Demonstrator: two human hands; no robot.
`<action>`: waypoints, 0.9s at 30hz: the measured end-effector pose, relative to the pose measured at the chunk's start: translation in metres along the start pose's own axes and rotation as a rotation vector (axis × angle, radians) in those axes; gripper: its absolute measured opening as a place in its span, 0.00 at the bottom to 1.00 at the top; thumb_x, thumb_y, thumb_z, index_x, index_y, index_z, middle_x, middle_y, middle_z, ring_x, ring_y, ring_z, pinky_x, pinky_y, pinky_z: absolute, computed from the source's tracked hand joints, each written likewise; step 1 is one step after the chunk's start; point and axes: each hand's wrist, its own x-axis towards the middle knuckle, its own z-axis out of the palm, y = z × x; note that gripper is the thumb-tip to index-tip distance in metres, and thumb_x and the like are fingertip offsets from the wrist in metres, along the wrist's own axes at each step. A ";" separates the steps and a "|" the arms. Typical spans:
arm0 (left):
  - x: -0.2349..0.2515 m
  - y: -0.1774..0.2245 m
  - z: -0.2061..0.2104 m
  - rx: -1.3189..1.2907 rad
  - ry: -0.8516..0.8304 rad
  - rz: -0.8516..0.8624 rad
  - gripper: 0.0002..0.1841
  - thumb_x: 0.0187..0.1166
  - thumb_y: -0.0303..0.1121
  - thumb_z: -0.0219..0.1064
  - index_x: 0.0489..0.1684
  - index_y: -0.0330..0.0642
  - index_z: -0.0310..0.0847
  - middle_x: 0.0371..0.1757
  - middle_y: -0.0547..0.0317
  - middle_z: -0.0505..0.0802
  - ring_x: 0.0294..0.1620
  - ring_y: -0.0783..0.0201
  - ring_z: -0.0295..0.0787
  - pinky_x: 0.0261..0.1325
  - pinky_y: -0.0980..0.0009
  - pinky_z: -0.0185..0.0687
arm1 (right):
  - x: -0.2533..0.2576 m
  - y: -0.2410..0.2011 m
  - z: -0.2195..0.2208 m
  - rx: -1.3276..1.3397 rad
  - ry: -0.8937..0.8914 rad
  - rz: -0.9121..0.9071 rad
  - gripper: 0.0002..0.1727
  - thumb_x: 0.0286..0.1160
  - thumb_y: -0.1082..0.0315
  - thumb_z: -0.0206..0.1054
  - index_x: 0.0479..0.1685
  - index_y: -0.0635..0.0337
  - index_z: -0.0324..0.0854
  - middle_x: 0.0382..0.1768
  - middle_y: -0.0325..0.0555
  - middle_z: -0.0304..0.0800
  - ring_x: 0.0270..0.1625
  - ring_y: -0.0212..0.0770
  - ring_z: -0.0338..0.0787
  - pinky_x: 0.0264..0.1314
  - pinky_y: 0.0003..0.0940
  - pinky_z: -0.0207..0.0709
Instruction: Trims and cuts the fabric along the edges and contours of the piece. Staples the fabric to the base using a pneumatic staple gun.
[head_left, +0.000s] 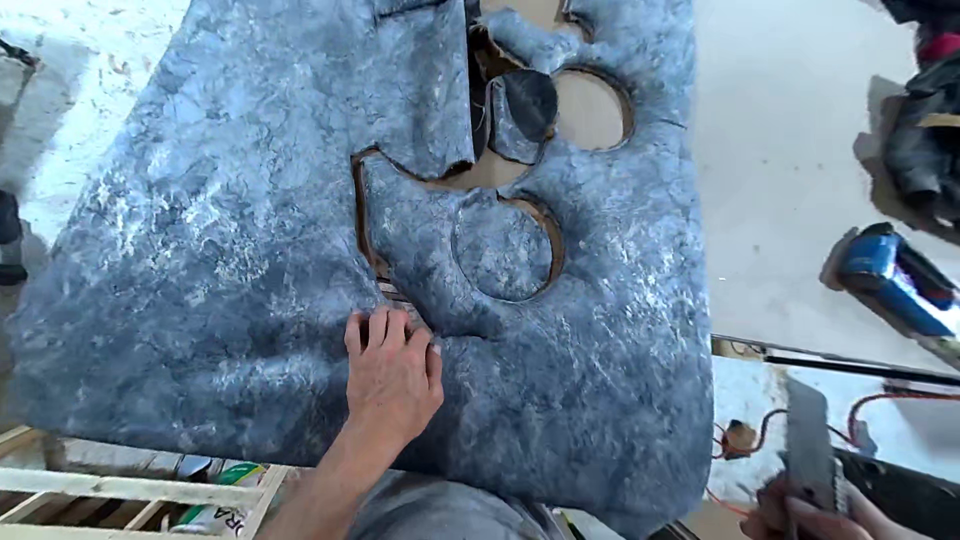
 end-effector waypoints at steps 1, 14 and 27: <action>-0.002 0.001 0.000 0.003 -0.007 -0.001 0.20 0.81 0.52 0.55 0.42 0.58 0.94 0.58 0.57 0.90 0.78 0.47 0.75 0.88 0.32 0.45 | -0.001 -0.030 0.009 -0.081 -0.110 -0.082 0.13 0.76 0.67 0.52 0.54 0.62 0.72 0.29 0.30 0.82 0.26 0.30 0.86 0.28 0.35 0.85; -0.004 0.001 0.002 -0.074 0.083 -0.042 0.16 0.78 0.48 0.58 0.29 0.59 0.93 0.49 0.64 0.89 0.73 0.54 0.78 0.89 0.37 0.46 | 0.060 -0.086 0.163 -0.672 -0.332 -0.945 0.20 0.84 0.54 0.57 0.59 0.52 0.90 0.36 0.41 0.89 0.31 0.39 0.88 0.24 0.33 0.77; -0.005 -0.001 0.003 -0.092 0.074 -0.017 0.14 0.76 0.44 0.61 0.29 0.57 0.93 0.49 0.62 0.90 0.73 0.52 0.78 0.88 0.39 0.49 | 0.054 -0.106 0.177 -0.869 -0.375 -0.928 0.17 0.83 0.62 0.57 0.61 0.55 0.88 0.37 0.45 0.89 0.31 0.45 0.88 0.21 0.36 0.75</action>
